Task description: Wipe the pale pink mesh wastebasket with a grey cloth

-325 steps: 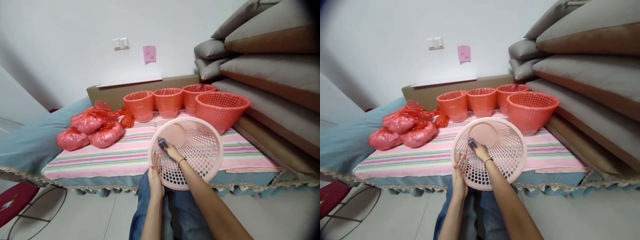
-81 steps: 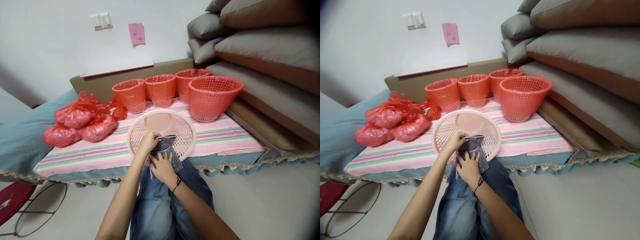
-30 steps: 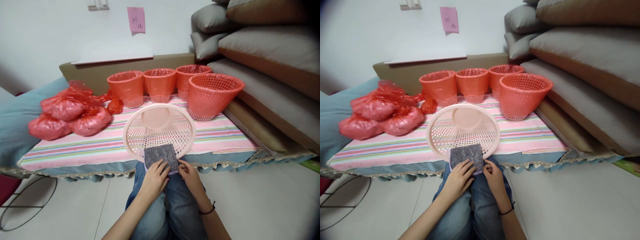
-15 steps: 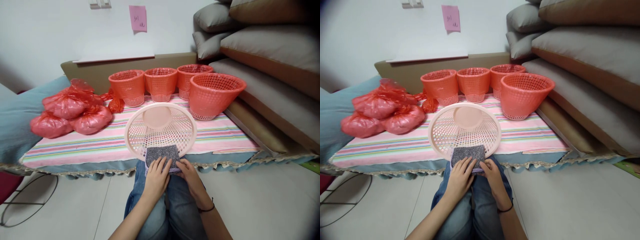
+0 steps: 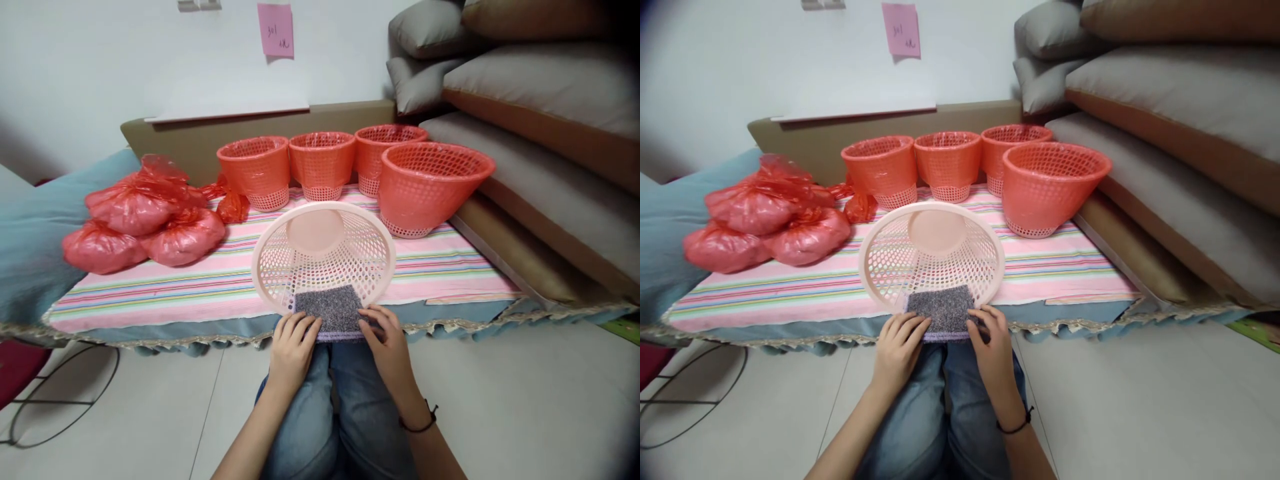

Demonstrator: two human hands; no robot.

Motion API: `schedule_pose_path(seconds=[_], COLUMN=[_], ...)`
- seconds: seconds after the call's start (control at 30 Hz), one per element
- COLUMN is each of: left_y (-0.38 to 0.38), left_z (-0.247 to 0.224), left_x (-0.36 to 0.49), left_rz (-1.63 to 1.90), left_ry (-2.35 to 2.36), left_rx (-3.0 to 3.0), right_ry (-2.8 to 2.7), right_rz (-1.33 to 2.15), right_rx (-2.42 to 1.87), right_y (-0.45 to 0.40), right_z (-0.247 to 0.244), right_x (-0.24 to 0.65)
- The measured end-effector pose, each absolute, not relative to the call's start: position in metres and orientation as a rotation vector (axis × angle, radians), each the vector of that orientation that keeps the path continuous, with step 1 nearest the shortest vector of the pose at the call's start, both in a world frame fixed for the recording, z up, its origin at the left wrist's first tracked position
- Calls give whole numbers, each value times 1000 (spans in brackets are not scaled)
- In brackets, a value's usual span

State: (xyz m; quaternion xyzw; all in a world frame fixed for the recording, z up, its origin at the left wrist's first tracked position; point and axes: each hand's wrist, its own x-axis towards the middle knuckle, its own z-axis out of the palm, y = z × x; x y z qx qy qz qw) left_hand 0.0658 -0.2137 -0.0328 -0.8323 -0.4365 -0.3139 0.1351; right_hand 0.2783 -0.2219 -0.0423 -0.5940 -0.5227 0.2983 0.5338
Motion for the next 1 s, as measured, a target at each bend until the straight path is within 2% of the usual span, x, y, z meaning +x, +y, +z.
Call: schedule_pose_path(seconds=[0.13, 0.27, 0.43, 0.6, 0.7, 0.83, 1.0], left_y=[-209, -211, -212, -190, -182, -187, -196], left_z=[-21, 5, 20, 17, 22, 27, 18], left_x=[67, 67, 72, 87, 95, 100, 96], left_rz=[-943, -1140, -1554, -2164, -2468, -2423, -2331], left_ry=[-1238, -1185, -1521, -2192, -2363, -2343, -2153], left_rx=[-2523, -2560, -2334, -2411, -2626, -2516, -2409], right_ry=[-1827, -2085, -1706, -984, -754, -767, -990], right_rz=[396, 344, 656, 1239, 1441, 1512, 1349], right_rx=[-1396, -1398, -1491, -1135, -1003, -976, -927], right_y=[-229, -223, -203, -197, -203, -207, -200], right_z=[-22, -3, 14, 26, 26, 18, 10], right_x=[259, 246, 260, 264, 260, 261, 264])
